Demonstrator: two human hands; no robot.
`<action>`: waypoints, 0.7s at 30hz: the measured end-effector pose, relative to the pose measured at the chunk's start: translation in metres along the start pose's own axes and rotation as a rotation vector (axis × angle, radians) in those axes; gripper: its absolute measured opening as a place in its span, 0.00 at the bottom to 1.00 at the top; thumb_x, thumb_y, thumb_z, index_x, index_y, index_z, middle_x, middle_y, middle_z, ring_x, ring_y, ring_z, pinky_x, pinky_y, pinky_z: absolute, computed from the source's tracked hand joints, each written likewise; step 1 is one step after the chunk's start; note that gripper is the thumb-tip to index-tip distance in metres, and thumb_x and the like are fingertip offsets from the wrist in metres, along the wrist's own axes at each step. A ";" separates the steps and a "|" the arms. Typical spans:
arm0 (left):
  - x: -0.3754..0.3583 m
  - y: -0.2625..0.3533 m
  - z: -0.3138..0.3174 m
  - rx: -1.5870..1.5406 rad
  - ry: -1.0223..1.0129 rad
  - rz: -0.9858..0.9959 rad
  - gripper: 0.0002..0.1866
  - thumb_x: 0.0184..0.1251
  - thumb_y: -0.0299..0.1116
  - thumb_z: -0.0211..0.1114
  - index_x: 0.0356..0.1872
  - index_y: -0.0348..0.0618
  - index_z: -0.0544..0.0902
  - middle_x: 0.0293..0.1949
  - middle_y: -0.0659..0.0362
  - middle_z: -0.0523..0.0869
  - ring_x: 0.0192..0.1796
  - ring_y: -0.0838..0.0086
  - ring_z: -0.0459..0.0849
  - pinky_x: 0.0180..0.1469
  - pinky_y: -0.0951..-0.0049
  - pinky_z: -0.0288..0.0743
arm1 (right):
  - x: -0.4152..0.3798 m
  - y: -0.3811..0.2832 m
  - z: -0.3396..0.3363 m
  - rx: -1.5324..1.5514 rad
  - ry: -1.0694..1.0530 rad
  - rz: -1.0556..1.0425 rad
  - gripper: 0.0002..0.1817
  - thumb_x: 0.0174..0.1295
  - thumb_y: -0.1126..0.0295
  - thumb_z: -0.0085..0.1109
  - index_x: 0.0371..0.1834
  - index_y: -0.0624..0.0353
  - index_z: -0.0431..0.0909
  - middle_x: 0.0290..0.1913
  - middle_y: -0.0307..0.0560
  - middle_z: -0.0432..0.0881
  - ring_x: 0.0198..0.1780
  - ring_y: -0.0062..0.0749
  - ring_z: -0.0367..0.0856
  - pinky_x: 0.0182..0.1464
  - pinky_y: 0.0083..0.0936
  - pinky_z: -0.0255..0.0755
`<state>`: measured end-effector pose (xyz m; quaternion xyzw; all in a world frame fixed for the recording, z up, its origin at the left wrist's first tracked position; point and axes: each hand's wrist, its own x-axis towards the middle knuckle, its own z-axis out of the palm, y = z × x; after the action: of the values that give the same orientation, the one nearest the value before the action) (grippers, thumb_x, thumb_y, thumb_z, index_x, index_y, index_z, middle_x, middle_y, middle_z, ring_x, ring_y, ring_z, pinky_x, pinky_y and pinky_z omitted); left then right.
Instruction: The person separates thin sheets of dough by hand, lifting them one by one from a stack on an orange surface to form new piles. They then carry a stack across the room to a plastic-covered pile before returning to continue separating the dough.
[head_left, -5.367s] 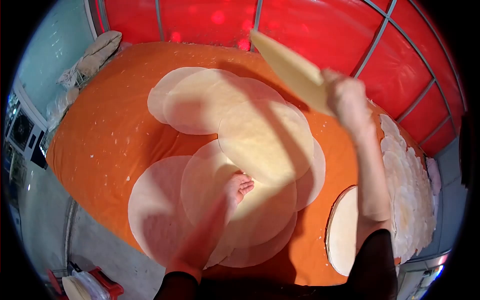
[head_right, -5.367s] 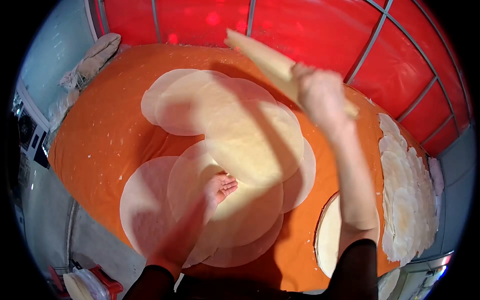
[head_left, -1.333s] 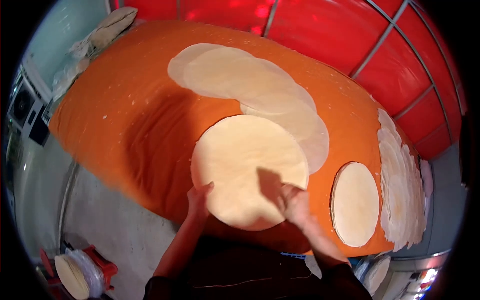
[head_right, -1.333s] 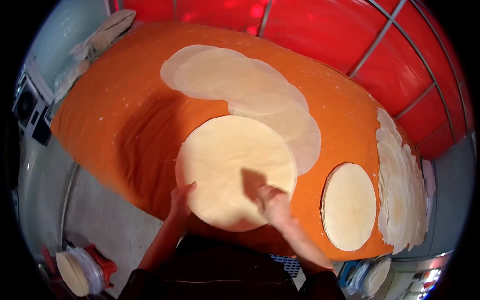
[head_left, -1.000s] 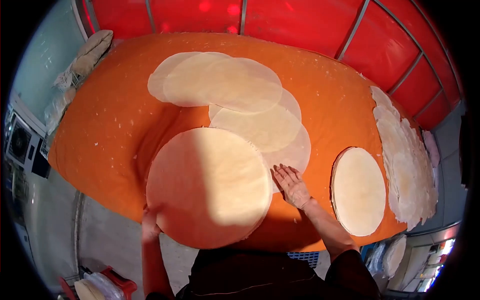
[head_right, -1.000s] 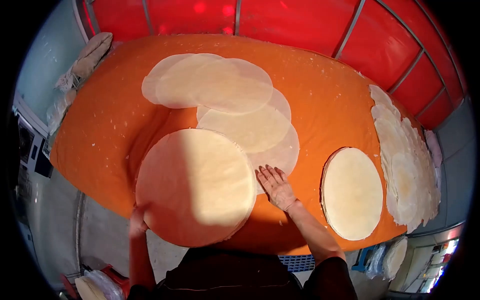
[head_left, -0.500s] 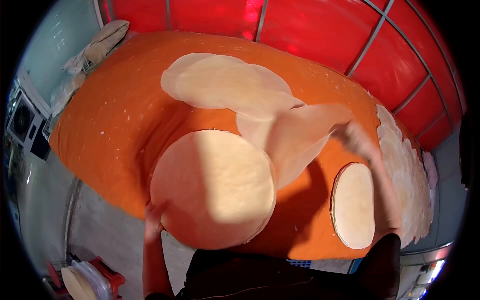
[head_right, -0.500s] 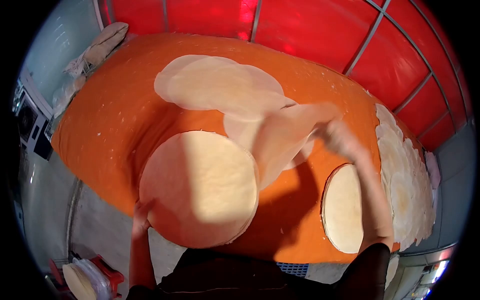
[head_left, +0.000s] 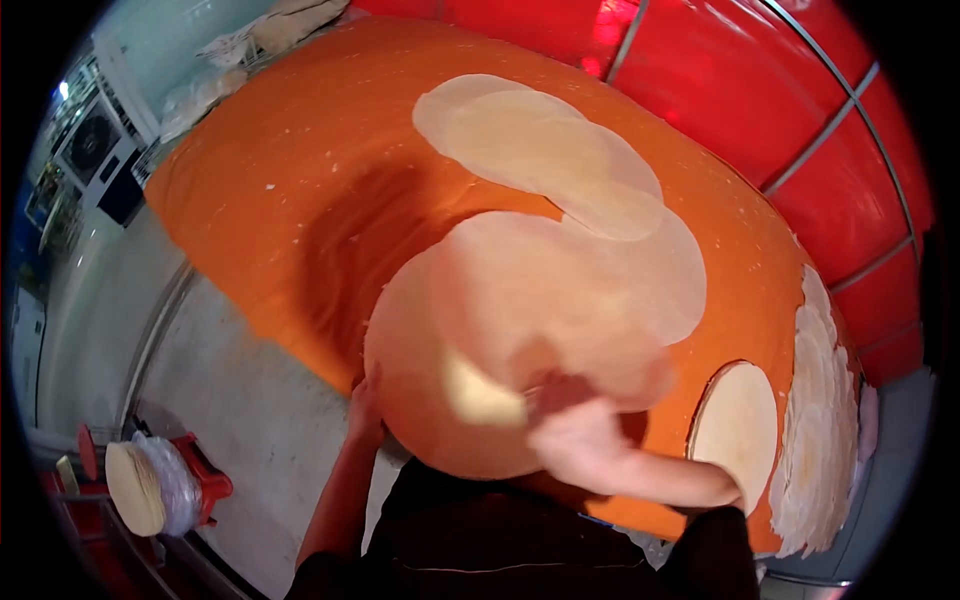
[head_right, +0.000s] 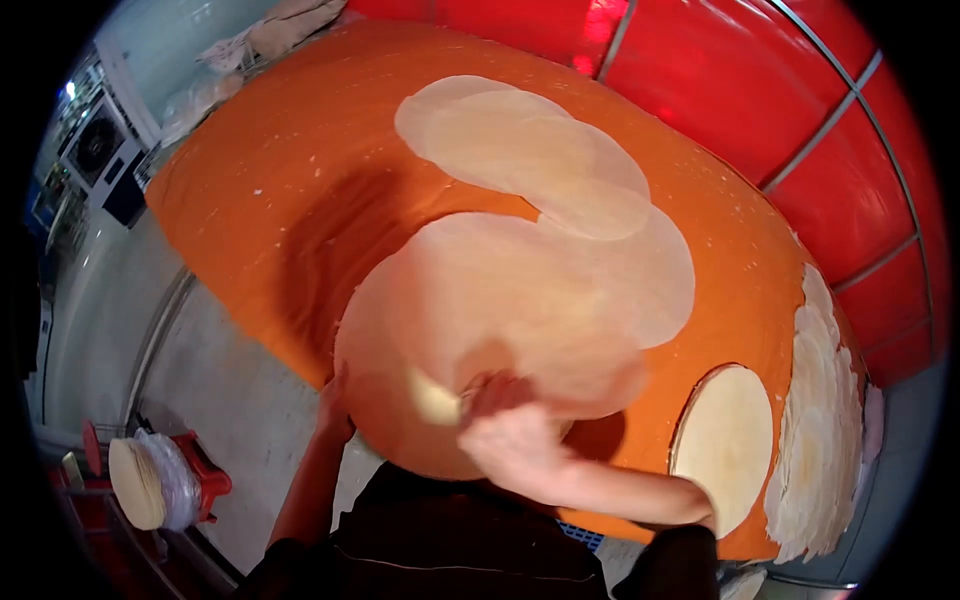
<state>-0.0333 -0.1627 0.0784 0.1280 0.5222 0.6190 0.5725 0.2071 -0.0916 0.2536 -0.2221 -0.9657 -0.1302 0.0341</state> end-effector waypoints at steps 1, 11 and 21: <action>0.000 0.000 -0.001 0.038 -0.005 -0.024 0.32 0.67 0.54 0.44 0.58 0.33 0.65 0.53 0.56 0.74 0.53 0.72 0.73 0.54 0.73 0.67 | 0.005 -0.023 0.026 -0.081 -0.059 -0.028 0.19 0.38 0.72 0.52 0.33 0.76 0.74 0.22 0.54 0.76 0.23 0.34 0.74 0.21 0.27 0.64; -0.003 0.001 0.008 0.070 0.093 0.105 0.32 0.67 0.54 0.42 0.58 0.33 0.65 0.53 0.56 0.74 0.52 0.75 0.71 0.53 0.75 0.65 | 0.034 -0.117 0.112 -0.015 -0.046 -0.125 0.05 0.43 0.72 0.49 0.19 0.60 0.73 0.14 0.48 0.72 0.18 0.33 0.74 0.17 0.31 0.68; -0.013 0.020 0.020 -0.207 -0.196 0.009 0.21 0.62 0.36 0.55 0.54 0.39 0.69 0.45 0.54 0.78 0.46 0.65 0.78 0.46 0.70 0.74 | 0.016 -0.124 0.069 -0.148 0.007 0.190 0.17 0.53 0.72 0.45 0.46 0.64 0.71 0.42 0.63 0.76 0.36 0.38 0.76 0.38 0.36 0.72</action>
<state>-0.0258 -0.1594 0.1087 0.1302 0.3966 0.6567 0.6281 0.1373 -0.1743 0.1599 -0.3139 -0.9280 -0.1979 0.0330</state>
